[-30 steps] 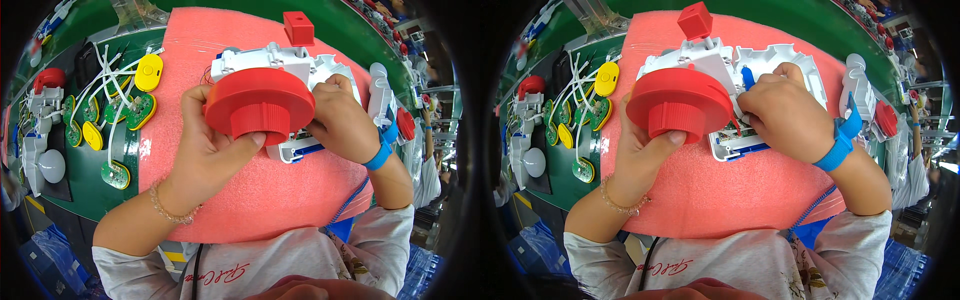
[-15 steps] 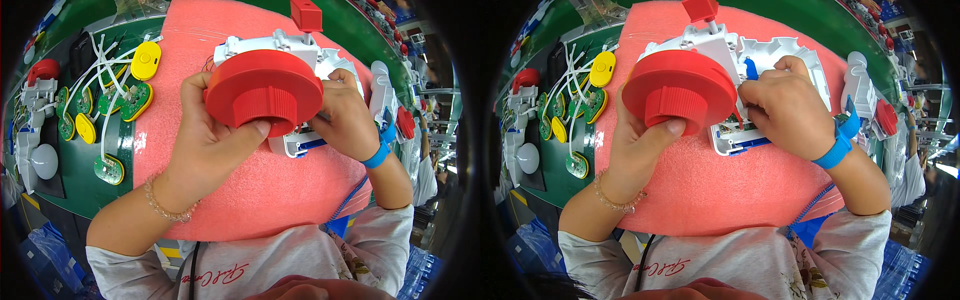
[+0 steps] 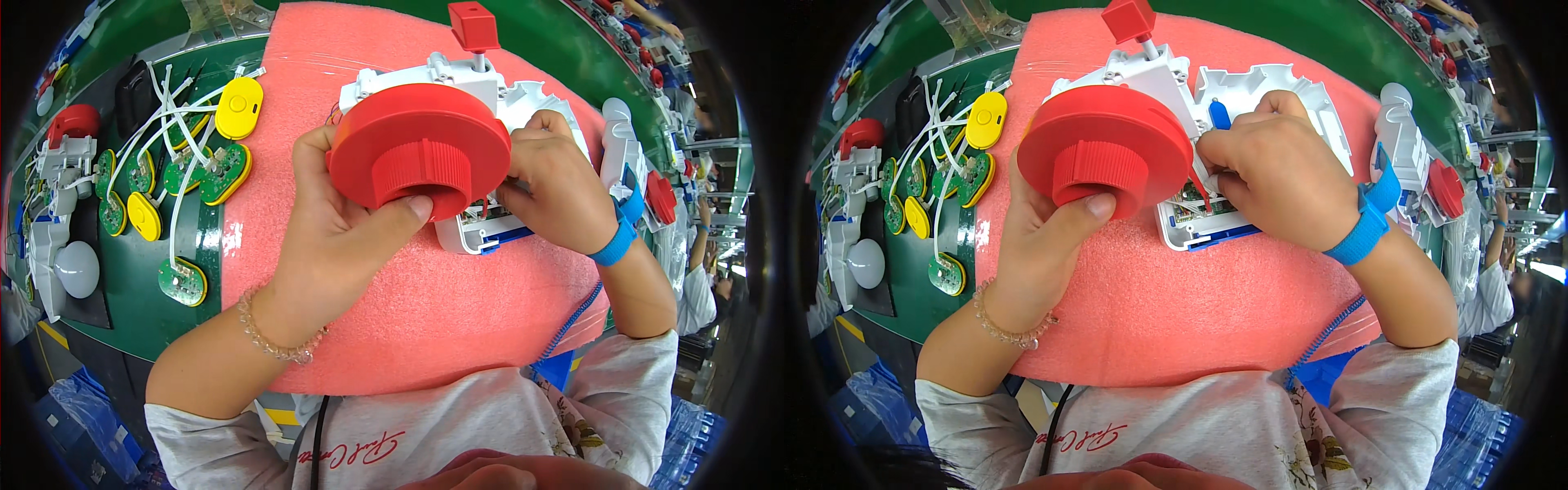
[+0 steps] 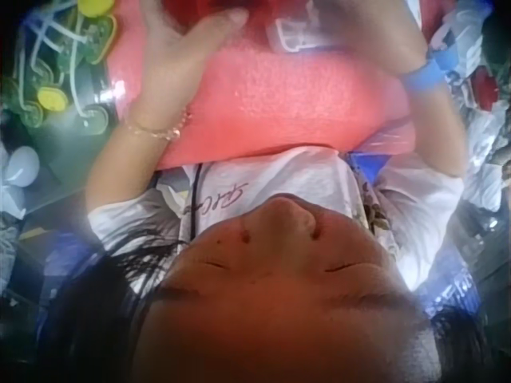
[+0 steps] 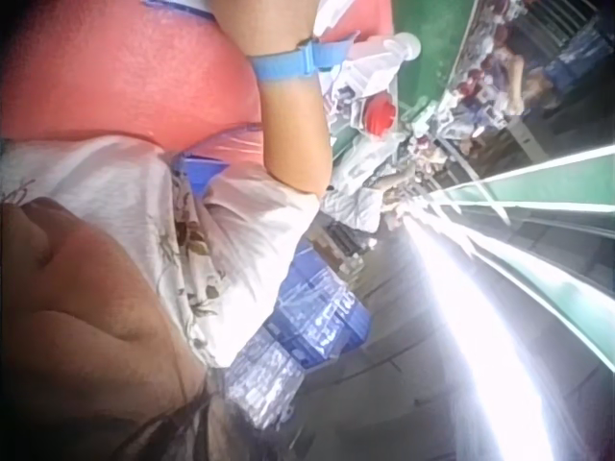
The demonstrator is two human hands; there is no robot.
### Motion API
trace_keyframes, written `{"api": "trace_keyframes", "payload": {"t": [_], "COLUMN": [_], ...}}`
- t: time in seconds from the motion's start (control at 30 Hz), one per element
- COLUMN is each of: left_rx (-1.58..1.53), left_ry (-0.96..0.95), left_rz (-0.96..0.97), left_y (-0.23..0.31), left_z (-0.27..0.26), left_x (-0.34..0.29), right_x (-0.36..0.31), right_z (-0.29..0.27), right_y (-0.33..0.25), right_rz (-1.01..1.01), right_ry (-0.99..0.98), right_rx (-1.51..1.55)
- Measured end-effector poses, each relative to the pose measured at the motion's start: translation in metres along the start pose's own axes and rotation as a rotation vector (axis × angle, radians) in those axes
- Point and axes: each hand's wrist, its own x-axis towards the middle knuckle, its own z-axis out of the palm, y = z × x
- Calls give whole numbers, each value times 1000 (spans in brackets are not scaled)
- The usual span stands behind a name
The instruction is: The person assembles a small electronic device on a pink foam pad. They connect wires to a circuit board, attach a red plastic component, and secure a yellow circular part. The person handles the device with both hands, occasionally using a tool to manipulate small parts.
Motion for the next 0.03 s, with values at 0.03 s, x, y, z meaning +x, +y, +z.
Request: {"api": "trace_keyframes", "payload": {"t": [0.03], "left_rx": [7], "left_ry": [3], "left_rz": [-2], "left_y": [0], "left_z": [0], "left_x": [0], "right_x": [0], "right_z": [-1], "right_y": [0], "right_rz": [1], "right_ry": [2], "right_rx": [-2]}}
